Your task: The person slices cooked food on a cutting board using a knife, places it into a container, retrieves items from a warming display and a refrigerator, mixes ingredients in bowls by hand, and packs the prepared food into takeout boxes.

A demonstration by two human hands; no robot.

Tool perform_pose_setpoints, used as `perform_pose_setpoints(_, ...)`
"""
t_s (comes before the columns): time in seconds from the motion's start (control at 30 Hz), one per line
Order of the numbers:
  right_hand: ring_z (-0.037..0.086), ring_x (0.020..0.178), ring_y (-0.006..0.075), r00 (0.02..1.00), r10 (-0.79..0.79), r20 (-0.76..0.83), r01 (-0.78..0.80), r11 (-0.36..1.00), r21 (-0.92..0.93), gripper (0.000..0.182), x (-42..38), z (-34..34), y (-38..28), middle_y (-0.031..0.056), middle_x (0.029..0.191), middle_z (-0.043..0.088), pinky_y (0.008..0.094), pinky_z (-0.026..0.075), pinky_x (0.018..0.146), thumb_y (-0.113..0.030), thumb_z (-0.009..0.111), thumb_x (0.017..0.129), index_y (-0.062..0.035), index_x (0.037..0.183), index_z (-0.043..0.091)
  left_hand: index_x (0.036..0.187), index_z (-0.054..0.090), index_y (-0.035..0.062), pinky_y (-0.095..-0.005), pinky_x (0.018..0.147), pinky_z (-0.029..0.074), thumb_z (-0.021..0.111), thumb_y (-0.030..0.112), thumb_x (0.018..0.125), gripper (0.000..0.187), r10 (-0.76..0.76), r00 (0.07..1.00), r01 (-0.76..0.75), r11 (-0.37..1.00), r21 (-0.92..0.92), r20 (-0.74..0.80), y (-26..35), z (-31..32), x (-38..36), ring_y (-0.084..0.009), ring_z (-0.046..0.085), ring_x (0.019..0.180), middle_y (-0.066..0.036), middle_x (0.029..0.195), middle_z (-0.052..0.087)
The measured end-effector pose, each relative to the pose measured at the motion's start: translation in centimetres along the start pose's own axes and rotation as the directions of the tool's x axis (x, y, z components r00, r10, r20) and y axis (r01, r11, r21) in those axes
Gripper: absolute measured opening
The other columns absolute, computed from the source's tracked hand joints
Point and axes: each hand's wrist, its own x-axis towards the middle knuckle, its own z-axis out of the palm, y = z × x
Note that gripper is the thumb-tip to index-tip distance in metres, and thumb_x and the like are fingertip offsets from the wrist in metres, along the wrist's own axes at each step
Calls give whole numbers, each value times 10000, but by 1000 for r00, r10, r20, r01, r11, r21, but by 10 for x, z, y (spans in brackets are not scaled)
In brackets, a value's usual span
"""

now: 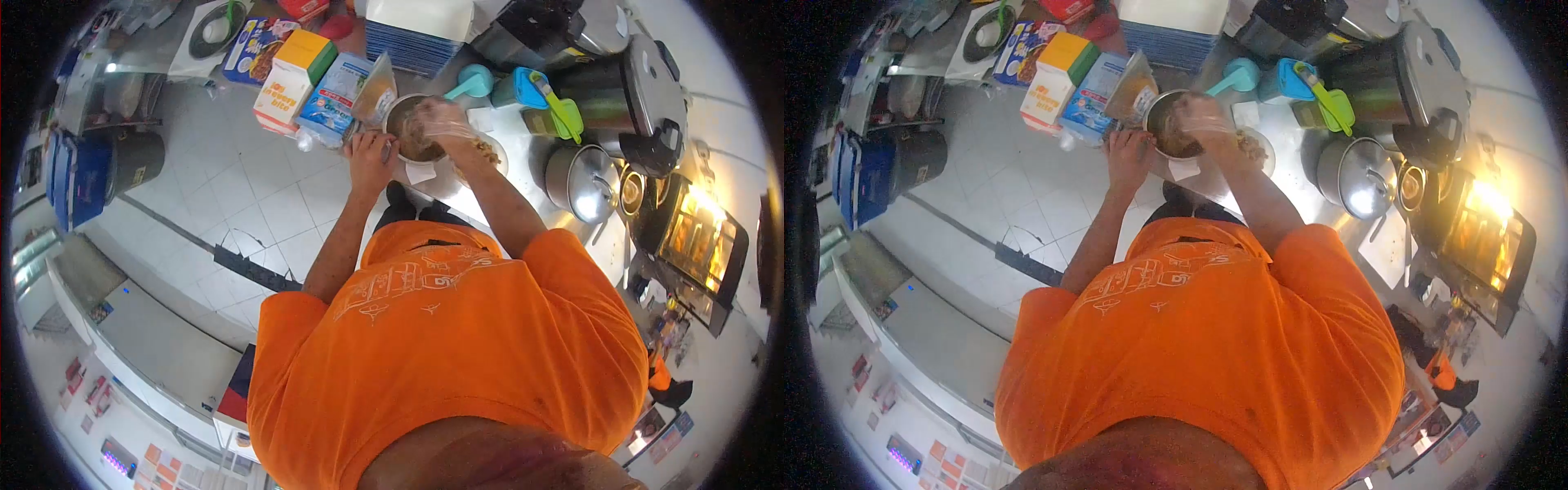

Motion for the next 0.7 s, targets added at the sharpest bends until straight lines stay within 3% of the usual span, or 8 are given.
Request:
perform_pose_setpoints(0.2, 632, 1125, 317, 924, 249, -291, -247, 968, 45, 410, -88, -84, 93, 177, 1214, 664, 396, 502, 963, -341, 720, 848, -149, 1207, 669, 946, 740, 157, -470, 916, 355, 720, 299, 813, 196, 146, 964, -168, 982, 84, 222, 23, 45, 22, -248, 530, 1095, -17, 1070, 645)
perform_pose_setpoints(0.27, 642, 1109, 328, 868, 470, -163, -485, 872, -64, 541, -117, -94, 103, 184, 1171, 683, 386, 500, 965, -361, 736, 831, -119, 1298, 610, 963, 754, 170, -474, 931, 366, 699, 343, 843, 217, 119, 930, -202, 956, 212, 348, 33, 62, 40, -265, 519, 1140, -24, 1128, 644)
perform_pose_setpoints(0.37, 646, 1073, 280, 808, 519, 278, -584, 768, 264, 536, -154, -4, 205, 149, 1226, 650, 389, 523, 948, -388, 764, 785, -109, 1223, 632, 1011, 764, 133, -477, 975, 336, 702, 345, 814, 296, 13, 882, -213, 903, 373, 470, 37, 89, 61, -280, 492, 1200, -84, 1188, 635)
perform_pose_setpoints(0.43, 672, 1005, 273, 909, 235, 345, -391, 191, 900, 413, -186, 38, 238, 161, 1162, 671, 387, 550, 922, -263, 721, 822, -44, 1165, 655, 1022, 766, 128, -484, 990, 326, 696, 328, 808, 301, -37, 879, -203, 873, 444, 475, 39, 95, 67, -288, 488, 1227, -99, 1204, 637)
perform_pose_setpoints(0.47, 685, 972, 270, 951, 103, 293, -293, -12, 956, 353, -200, 50, 242, 167, 1130, 681, 386, 563, 908, -201, 699, 840, -12, 1137, 667, 1026, 766, 130, -490, 997, 321, 688, 320, 808, 300, -47, 882, -201, 862, 465, 470, 40, 92, 69, -293, 487, 1241, -103, 1214, 639)
perform_pose_setpoints(0.5, 681, 960, 254, 980, 124, 158, -165, 48, 985, 272, -207, 65, 244, 150, 1119, 683, 374, 586, 845, -116, 668, 844, 46, 1062, 682, 1031, 767, 132, -496, 1004, 316, 681, 311, 808, 298, -59, 883, -199, 851, 486, 466, 40, 89, 69, -298, 485, 1255, -106, 1224, 641)
perform_pose_setpoints(0.57, 700, 817, 234, 946, -151, -287, 324, 513, 795, 389, -211, 56, 238, 156, 1075, 692, 341, 609, 702, -123, 703, 861, 42, 1198, 601, 1042, 764, 125, -506, 1004, 319, 652, 290, 823, 296, 16, 798, -346, 831, 436, 603, 37, 81, 67, -312, 486, 1267, -119, 1239, 641)
perform_pose_setpoints(0.7, 708, 746, 242, 981, 166, -98, 13, 448, 894, 419, -242, 34, 217, 176, 1070, 685, 314, 616, 639, -162, 677, 921, 51, 1257, 544, 1033, 764, 110, -496, 991, 323, 659, 283, 844, 277, 173, 684, -473, 844, 251, 708, 26, 75, 59, -319, 464, 1294, -120, 1259, 635)
